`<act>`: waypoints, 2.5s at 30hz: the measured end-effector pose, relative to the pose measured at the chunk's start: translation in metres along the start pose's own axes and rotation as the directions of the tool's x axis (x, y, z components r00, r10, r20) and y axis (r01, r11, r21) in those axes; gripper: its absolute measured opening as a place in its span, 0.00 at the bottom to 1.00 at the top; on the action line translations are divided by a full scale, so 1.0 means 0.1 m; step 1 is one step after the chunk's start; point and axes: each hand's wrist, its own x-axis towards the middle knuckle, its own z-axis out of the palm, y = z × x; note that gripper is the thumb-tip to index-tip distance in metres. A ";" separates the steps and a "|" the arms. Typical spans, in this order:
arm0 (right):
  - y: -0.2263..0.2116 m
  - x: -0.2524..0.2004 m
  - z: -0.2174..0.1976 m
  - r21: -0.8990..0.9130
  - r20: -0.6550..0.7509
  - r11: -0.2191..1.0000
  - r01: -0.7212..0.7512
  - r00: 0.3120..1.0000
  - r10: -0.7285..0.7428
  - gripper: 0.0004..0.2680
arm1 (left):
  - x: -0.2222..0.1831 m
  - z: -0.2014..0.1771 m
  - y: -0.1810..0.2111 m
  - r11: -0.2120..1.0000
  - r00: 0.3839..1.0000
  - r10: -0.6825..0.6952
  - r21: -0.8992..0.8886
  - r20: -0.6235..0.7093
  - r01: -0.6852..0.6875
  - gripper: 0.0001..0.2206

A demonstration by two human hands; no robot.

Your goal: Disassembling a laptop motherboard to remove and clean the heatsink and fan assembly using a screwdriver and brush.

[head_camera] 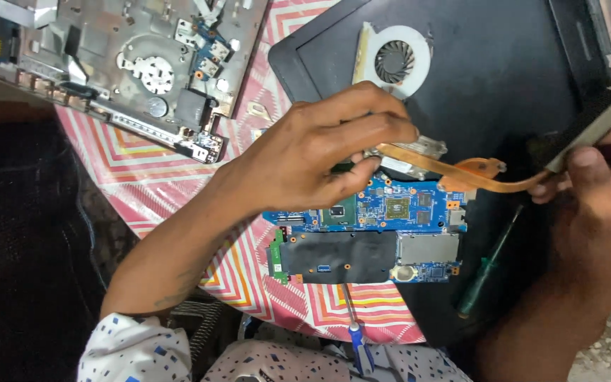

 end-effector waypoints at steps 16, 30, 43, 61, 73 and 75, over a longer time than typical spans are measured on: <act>-0.15 0.00 0.09 0.087 0.012 0.996 0.023 1.000 -0.024 0.05 | 0.00 -0.01 -0.02 0.995 0.995 -0.015 -0.098 -0.094 0.006 0.11; -0.50 -0.02 0.26 0.047 0.002 0.989 0.138 0.990 -0.138 0.21 | 0.00 0.01 -0.04 0.998 0.994 -0.042 -0.052 -0.099 0.037 0.13; -0.35 -0.01 0.18 0.000 0.063 0.985 0.172 0.983 -0.172 0.17 | 0.02 -0.03 -0.01 0.992 0.981 -0.066 -0.115 -0.184 0.046 0.09; -0.20 -0.01 0.05 -0.111 0.116 0.984 0.140 0.985 -0.127 0.08 | 0.01 -0.02 -0.05 0.997 0.986 -0.002 -0.081 -0.167 -0.011 0.09; -0.21 0.03 0.10 0.015 0.205 0.981 0.195 0.959 -0.194 0.21 | 0.02 -0.03 -0.05 0.996 0.980 0.031 -0.072 -0.195 -0.045 0.11; -0.25 0.01 0.15 0.048 0.109 0.975 0.217 0.969 -0.221 0.20 | 0.02 -0.03 -0.07 0.995 0.982 0.050 -0.080 -0.181 -0.066 0.15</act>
